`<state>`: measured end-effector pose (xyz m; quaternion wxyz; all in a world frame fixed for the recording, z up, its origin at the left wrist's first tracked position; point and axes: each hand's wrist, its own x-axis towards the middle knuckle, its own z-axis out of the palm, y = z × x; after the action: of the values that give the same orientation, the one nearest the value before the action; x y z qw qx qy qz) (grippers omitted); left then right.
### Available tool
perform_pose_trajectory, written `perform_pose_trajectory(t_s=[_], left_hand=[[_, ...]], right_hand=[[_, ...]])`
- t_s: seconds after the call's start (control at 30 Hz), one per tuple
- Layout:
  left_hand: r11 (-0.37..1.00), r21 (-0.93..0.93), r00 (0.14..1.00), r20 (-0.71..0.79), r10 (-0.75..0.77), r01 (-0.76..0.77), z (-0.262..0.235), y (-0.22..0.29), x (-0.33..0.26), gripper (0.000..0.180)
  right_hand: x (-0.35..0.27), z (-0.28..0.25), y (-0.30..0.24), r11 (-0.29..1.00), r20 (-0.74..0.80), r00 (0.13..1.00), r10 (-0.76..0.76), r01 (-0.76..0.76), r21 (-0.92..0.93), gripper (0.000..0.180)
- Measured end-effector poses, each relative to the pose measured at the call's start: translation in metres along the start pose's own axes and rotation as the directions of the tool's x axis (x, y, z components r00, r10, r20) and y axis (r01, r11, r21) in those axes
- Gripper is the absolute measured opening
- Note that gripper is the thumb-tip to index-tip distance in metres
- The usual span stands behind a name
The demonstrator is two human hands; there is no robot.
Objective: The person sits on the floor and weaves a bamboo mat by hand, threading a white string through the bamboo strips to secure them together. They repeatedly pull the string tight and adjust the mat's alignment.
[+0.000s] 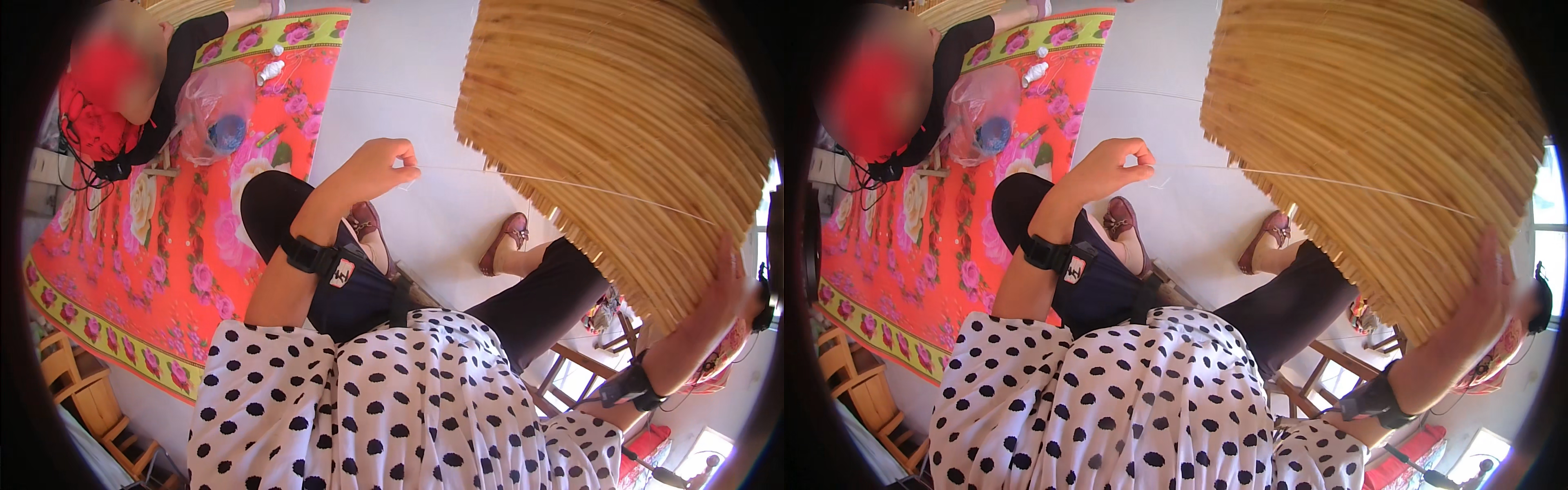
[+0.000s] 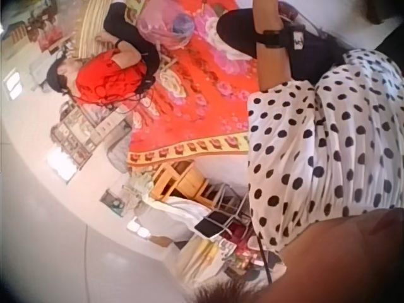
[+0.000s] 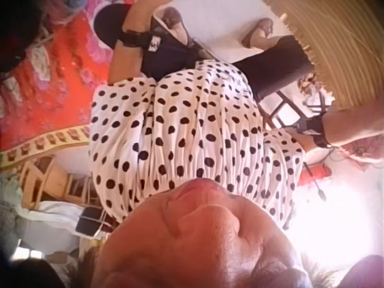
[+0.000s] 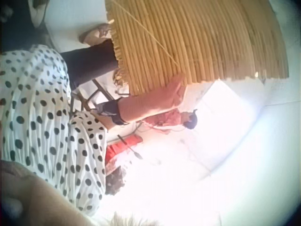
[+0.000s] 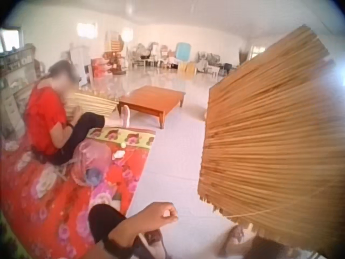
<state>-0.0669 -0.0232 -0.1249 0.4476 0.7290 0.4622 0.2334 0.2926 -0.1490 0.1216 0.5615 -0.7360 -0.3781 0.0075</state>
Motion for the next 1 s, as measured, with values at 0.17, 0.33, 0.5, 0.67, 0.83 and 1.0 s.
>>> perform_pose_trajectory(t_s=[0.17, 0.33, 0.5, 0.67, 0.83, 1.0], left_hand=[[0.999, -0.008, 0.988, -0.147, 0.048, -0.050, -0.002, -0.011, -0.007, 0.016], [0.998, 0.063, 0.986, -0.168, -0.021, 0.032, -0.001, -0.026, -0.007, 0.020], [0.978, 0.095, 0.969, -0.186, -0.165, 0.184, -0.002, -0.031, -0.015, 0.023], [0.895, -0.355, 0.934, -0.130, -0.334, 0.270, -0.002, -0.028, -0.028, 0.016], [0.885, -0.434, 0.970, -0.087, -0.227, 0.169, -0.006, 0.025, -0.038, 0.014], [0.991, 0.057, 0.937, -0.322, 0.134, -0.122, -0.012, 0.033, -0.078, 0.017]], right_hand=[[0.015, -0.056, 0.016, 0.996, -0.167, 0.982, -0.084, 0.082, -0.016, 0.031], [0.015, -0.099, 0.043, 0.995, -0.268, 0.959, -0.098, 0.087, -0.052, 0.029], [0.025, -0.121, 0.064, 0.992, -0.310, 0.944, -0.112, 0.088, -0.090, 0.028], [0.039, -0.130, 0.065, 0.978, -0.298, 0.940, -0.164, 0.115, -0.173, 0.026], [0.063, -0.127, 0.077, 0.949, -0.213, 0.950, -0.227, 0.167, -0.265, 0.025], [0.076, -0.033, 0.087, 0.944, 0.087, 0.969, -0.232, 0.245, -0.219, 0.023]])
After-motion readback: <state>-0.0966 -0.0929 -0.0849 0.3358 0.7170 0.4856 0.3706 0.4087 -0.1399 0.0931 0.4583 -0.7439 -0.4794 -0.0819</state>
